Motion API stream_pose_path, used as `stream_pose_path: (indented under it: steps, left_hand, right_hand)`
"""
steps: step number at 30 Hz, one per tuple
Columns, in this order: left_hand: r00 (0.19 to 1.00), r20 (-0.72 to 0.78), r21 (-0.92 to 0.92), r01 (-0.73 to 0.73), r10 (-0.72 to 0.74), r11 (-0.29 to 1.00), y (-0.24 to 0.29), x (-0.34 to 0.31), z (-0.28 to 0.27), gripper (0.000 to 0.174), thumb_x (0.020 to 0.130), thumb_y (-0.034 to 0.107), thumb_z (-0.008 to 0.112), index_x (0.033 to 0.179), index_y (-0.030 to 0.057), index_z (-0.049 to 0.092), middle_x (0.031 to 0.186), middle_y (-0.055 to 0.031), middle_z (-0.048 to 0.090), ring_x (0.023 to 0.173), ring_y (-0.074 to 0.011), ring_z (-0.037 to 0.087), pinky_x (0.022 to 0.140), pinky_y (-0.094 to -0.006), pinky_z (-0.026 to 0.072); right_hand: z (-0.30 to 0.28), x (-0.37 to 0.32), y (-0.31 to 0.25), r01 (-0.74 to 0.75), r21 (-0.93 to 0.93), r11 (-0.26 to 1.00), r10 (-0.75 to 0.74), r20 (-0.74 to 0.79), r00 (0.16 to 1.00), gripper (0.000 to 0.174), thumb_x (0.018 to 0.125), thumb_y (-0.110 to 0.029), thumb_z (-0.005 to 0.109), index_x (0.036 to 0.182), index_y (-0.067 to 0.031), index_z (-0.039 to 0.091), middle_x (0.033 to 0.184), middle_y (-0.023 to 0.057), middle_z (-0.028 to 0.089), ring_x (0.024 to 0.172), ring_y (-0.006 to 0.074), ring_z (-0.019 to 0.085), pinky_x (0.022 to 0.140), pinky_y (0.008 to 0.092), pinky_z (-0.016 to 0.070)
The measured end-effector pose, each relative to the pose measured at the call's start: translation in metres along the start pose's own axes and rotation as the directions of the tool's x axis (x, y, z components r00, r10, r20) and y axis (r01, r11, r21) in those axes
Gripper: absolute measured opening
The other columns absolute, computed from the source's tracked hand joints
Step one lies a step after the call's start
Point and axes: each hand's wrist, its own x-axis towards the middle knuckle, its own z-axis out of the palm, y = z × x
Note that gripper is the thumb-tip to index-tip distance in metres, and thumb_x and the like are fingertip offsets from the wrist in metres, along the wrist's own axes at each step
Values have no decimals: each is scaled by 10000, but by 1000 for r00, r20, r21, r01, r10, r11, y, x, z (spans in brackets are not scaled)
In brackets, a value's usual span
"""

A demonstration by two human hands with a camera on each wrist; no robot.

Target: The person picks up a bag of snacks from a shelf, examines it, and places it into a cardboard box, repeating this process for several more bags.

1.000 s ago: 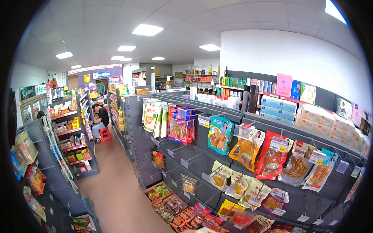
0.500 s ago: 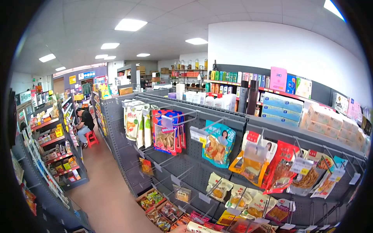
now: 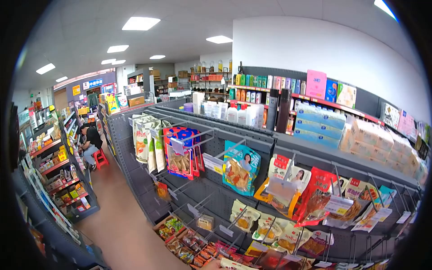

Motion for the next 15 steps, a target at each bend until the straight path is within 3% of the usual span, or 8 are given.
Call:
stream_pose_path:
  steps: [1, 4, 7, 9, 11, 13, 14, 15]
  left_hand:
    - [996, -33, -87, 81, -85, 993, 3, -3, 2, 267, 919, 145, 598, 1143, 1, 613, 1035, -88, 676, 945, -190, 635, 815, -357, 504]
    - [976, -191, 208, -61, 102, 976, -1, -1, 6, 325, 933, 282, 577, 960, -27, 675, 848, -89, 695, 780, -169, 650, 691, -317, 496]
    - [971, -237, 9, 25, -22, 1000, 0, -7, 4, 339, 917, 305, 599, 973, -21, 674, 862, -80, 696, 773, -161, 652, 687, -318, 500]
    - [967, -255, -10, 15, -17, 1000, -16, -11, -3, 328, 915, 296, 603, 966, -20, 676, 862, -80, 695, 769, -160, 652, 682, -317, 501]
    - [962, -274, -25, 5, -11, 1000, -30, -16, -19, 316, 913, 287, 607, 959, -18, 678, 862, -80, 694, 765, -159, 651, 677, -316, 501]
    - [966, -251, -21, 52, -55, 998, -43, -24, -37, 291, 920, 264, 599, 1001, -7, 672, 892, -91, 693, 778, -173, 654, 689, -323, 506]
    - [932, -276, 48, 257, -234, 965, -58, -26, -58, 294, 934, 268, 579, 1062, 11, 644, 926, -94, 680, 788, -157, 620, 695, -316, 477]
    - [929, -274, 37, 267, -247, 963, -74, -32, -70, 294, 934, 268, 579, 1062, 11, 644, 926, -94, 680, 788, -157, 620, 695, -316, 477]
  right_hand:
    - [-2, -2, -12, -17, -105, 994, 22, 41, 999, 211, 931, -105, 576, 1100, 14, 617, 1011, 73, 679, 819, 134, 633, 666, 267, 492]
    - [2, -6, 2, 89, -267, 960, -63, 104, 993, 203, 923, -107, 580, 1089, 3, 625, 1018, 95, 684, 882, 190, 650, 740, 303, 496]
    - [16, -5, 2, -72, -251, 965, 83, 36, 996, 211, 912, -128, 593, 1076, -1, 632, 1014, 128, 686, 935, 212, 650, 795, 320, 488]
    - [24, -5, -10, -35, -379, 925, 66, 70, 995, 215, 917, -132, 584, 1079, 3, 630, 1011, 134, 686, 935, 213, 651, 791, 323, 490]
    - [35, 4, 8, -7, -367, 930, 38, 77, 996, 216, 921, -136, 580, 1079, 3, 629, 1010, 133, 687, 932, 216, 653, 785, 324, 493]
    - [45, 10, 31, 25, -376, 926, 12, 96, 995, 223, 930, -149, 566, 1081, 4, 625, 998, 127, 690, 908, 247, 659, 762, 338, 498]
    - [51, 14, 36, 41, -383, 923, -1, 105, 994, 220, 922, -166, 580, 1054, 4, 627, 957, 142, 681, 866, 264, 651, 740, 346, 494]
    - [58, 16, 40, 50, -391, 919, -6, 112, 994, 221, 914, -184, 595, 1027, 3, 629, 915, 158, 672, 824, 281, 643, 719, 353, 489]
